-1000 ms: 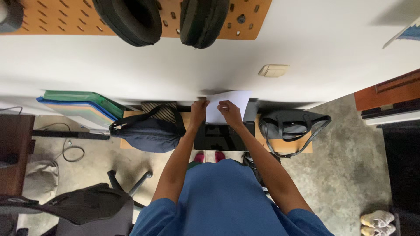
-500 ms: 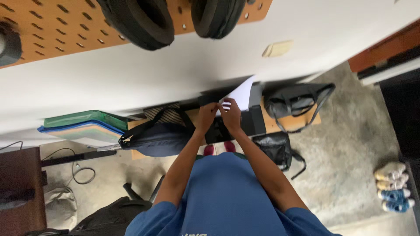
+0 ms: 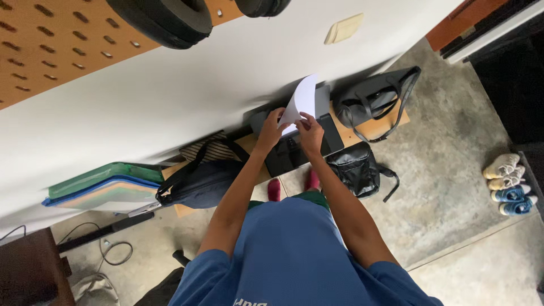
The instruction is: The person opens the printer cover, adjusts internal components, and closes the cover. They then gather sheets of paper, place them into the printer's input tray, and retrieve printed sheets from the output tray.
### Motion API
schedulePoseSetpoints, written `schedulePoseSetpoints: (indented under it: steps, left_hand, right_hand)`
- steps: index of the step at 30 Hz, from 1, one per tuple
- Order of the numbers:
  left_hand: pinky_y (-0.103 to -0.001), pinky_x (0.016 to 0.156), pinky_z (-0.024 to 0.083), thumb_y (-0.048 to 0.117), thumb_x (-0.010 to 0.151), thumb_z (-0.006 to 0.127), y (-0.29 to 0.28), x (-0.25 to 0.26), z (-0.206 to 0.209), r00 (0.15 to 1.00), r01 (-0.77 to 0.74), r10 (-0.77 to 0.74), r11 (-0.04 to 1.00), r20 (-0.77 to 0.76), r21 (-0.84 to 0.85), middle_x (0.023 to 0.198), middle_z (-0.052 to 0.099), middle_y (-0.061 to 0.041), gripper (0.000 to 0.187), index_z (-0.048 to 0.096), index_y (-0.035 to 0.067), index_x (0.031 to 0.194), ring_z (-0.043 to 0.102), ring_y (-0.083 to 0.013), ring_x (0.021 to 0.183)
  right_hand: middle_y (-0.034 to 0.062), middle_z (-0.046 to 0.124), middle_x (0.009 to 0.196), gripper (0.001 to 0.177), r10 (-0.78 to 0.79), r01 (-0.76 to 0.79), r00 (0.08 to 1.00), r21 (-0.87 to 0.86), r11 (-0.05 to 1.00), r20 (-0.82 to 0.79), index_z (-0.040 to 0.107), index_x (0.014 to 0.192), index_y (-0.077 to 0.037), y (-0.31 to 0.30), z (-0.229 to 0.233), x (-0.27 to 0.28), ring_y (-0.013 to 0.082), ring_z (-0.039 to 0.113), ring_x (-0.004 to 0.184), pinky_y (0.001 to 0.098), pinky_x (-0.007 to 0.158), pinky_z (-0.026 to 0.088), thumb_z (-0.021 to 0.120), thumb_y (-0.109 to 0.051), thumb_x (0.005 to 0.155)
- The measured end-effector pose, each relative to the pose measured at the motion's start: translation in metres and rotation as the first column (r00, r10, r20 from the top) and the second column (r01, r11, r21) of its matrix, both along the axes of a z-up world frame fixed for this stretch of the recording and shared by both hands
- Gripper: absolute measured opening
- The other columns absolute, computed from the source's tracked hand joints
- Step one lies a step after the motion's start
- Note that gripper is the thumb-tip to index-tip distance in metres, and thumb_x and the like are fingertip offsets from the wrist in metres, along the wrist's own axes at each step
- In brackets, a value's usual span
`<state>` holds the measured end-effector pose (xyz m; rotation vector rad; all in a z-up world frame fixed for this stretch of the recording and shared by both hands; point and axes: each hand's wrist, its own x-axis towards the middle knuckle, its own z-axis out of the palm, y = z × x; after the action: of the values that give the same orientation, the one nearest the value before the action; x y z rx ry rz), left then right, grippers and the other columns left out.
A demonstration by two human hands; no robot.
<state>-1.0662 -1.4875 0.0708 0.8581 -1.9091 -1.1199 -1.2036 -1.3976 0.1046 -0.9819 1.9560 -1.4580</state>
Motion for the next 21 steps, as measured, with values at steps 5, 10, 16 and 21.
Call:
schedulePoseSetpoints:
  steps: [5,10,16,21]
  left_hand:
    - [-0.042,0.099,0.052,0.016,0.086,0.081,-0.004,0.003,0.007,0.992,0.125,-0.123,0.985,-0.022,0.117,0.133,0.065,-0.021,0.063,0.054,0.001,0.141,0.065,-0.0345,0.122]
    - [-0.04,0.099,0.054,0.016,0.089,0.078,-0.008,0.002,0.004,0.979,0.198,-0.202,0.957,0.001,0.214,0.132,0.068,-0.02,0.058,0.055,0.003,0.141,0.068,-0.0308,0.123]
    - [-0.041,0.099,0.054,0.013,0.096,0.069,-0.012,0.007,0.001,0.97,0.239,-0.241,0.934,-0.027,0.264,0.131,0.068,-0.021,0.051,0.052,0.004,0.143,0.066,-0.0306,0.125]
    - [-0.042,0.091,0.055,0.012,0.105,0.06,-0.008,0.015,-0.005,0.988,0.154,-0.156,0.974,0.001,0.166,0.125,0.072,-0.022,0.038,0.055,0.001,0.141,0.07,-0.0314,0.113]
  right_hand:
    - [0.0095,0.08,0.095,0.033,0.006,-0.009,0.999,0.061,0.998,0.046,0.075,0.12,-0.003,0.006,0.014,0.0,0.0117,0.073,0.086,0.0252,0.078,0.057,0.08,-0.013,0.089]
    - [0.0077,0.08,0.093,0.035,0.051,-0.054,0.997,0.042,0.998,0.063,0.076,0.12,-0.004,0.006,0.011,0.001,0.0092,0.072,0.083,0.0241,0.075,0.057,0.081,-0.016,0.088]
    - [0.0071,0.078,0.09,0.034,0.103,-0.091,0.982,-0.079,0.993,0.158,0.075,0.116,0.002,0.003,0.0,-0.002,0.0102,0.07,0.082,0.0243,0.074,0.056,0.084,-0.009,0.085]
    - [0.0096,0.073,0.103,0.041,0.015,0.021,0.964,-0.132,0.991,0.264,0.062,0.127,0.002,0.014,-0.004,0.001,0.0142,0.072,0.093,0.0265,0.081,0.06,0.079,-0.005,0.09]
